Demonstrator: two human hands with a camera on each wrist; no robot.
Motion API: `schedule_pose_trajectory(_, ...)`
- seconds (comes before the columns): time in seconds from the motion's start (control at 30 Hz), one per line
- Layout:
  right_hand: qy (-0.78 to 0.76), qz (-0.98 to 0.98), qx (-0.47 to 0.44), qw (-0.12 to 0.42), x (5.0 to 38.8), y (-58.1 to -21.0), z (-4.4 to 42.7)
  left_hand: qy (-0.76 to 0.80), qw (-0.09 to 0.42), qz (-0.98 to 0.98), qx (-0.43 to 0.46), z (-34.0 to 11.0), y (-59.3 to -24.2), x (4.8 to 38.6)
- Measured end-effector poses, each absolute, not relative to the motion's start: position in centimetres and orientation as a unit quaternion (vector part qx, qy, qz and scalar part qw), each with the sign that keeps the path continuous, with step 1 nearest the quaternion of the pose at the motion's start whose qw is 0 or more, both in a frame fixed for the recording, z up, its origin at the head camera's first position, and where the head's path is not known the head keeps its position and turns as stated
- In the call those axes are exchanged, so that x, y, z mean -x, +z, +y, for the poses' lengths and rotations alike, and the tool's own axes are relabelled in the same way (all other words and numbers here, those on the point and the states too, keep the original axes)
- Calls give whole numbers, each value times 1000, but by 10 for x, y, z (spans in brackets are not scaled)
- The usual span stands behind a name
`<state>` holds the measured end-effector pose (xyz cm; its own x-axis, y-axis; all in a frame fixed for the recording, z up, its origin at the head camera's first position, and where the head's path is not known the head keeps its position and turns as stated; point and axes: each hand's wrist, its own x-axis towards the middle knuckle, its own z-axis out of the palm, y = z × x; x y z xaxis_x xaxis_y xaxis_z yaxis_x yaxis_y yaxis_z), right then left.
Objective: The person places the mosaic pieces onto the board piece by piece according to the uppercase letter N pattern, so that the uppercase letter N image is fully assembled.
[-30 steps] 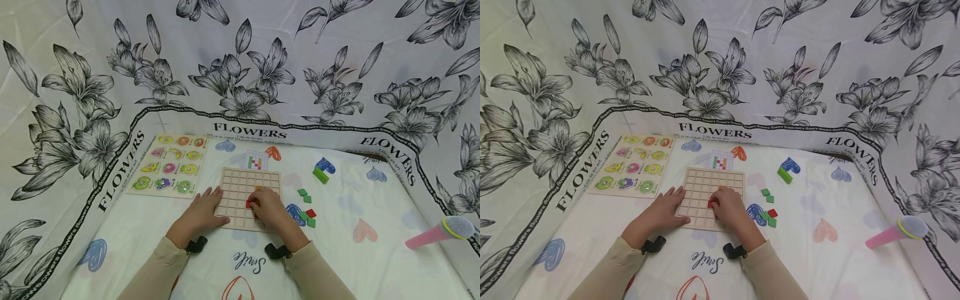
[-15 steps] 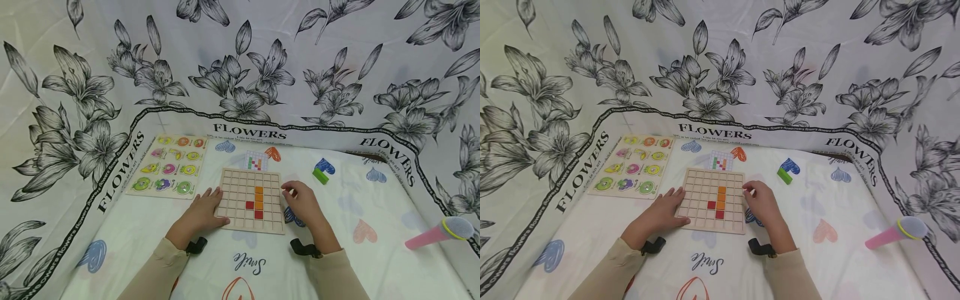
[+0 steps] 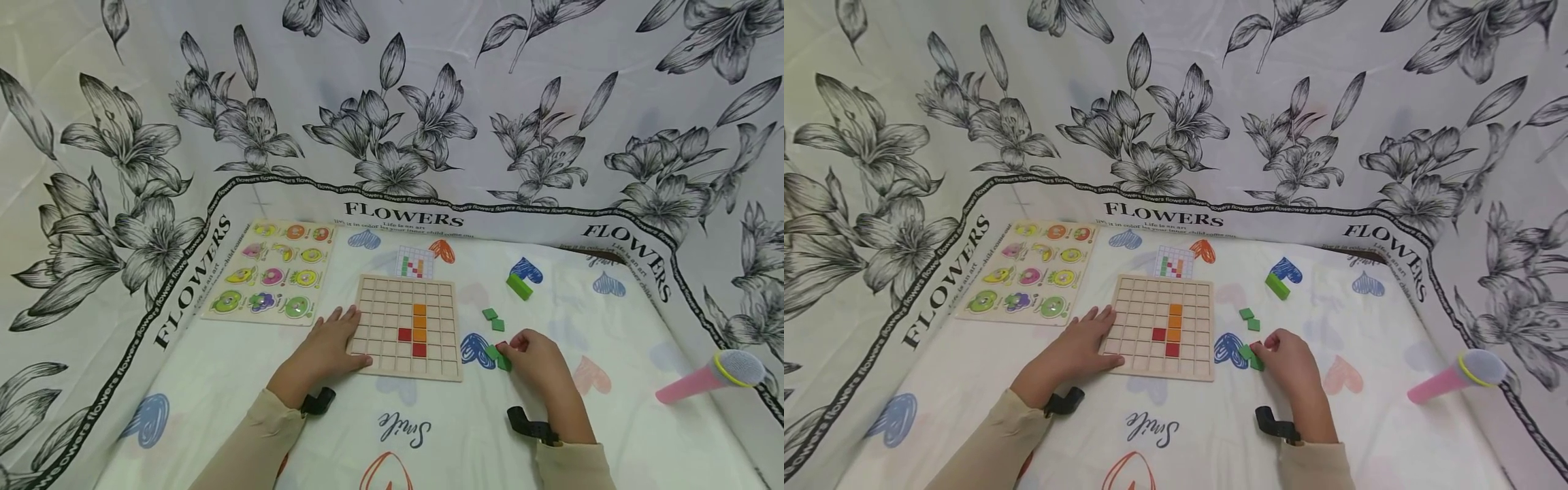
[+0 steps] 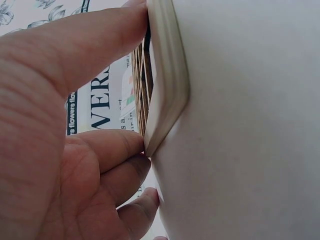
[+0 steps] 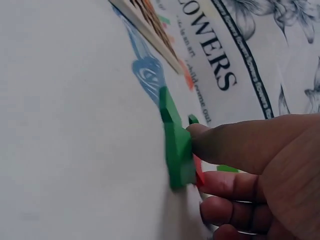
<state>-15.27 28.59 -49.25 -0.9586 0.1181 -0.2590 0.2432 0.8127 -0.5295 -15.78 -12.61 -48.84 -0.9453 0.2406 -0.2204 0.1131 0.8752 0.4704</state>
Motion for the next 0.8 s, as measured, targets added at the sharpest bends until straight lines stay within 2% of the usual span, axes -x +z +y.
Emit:
schedule_pose_trajectory(0.4,-319,940,-80,86,157,-492,273,234,127,958,-109,-131,-494,160)
schedule_pose_trajectory(0.53,-344,935,-77,47,158,-489,267,236,125,957,-111,-131,-494,160)
schedule_pose_trajectory(0.67,-379,924,-42,-11,165,-482,246,237,125,957,-111,-131,-493,159)
schedule_pose_trajectory(0.8,-395,918,28,-12,177,-470,210,238,126,957,-111,-130,-494,159)
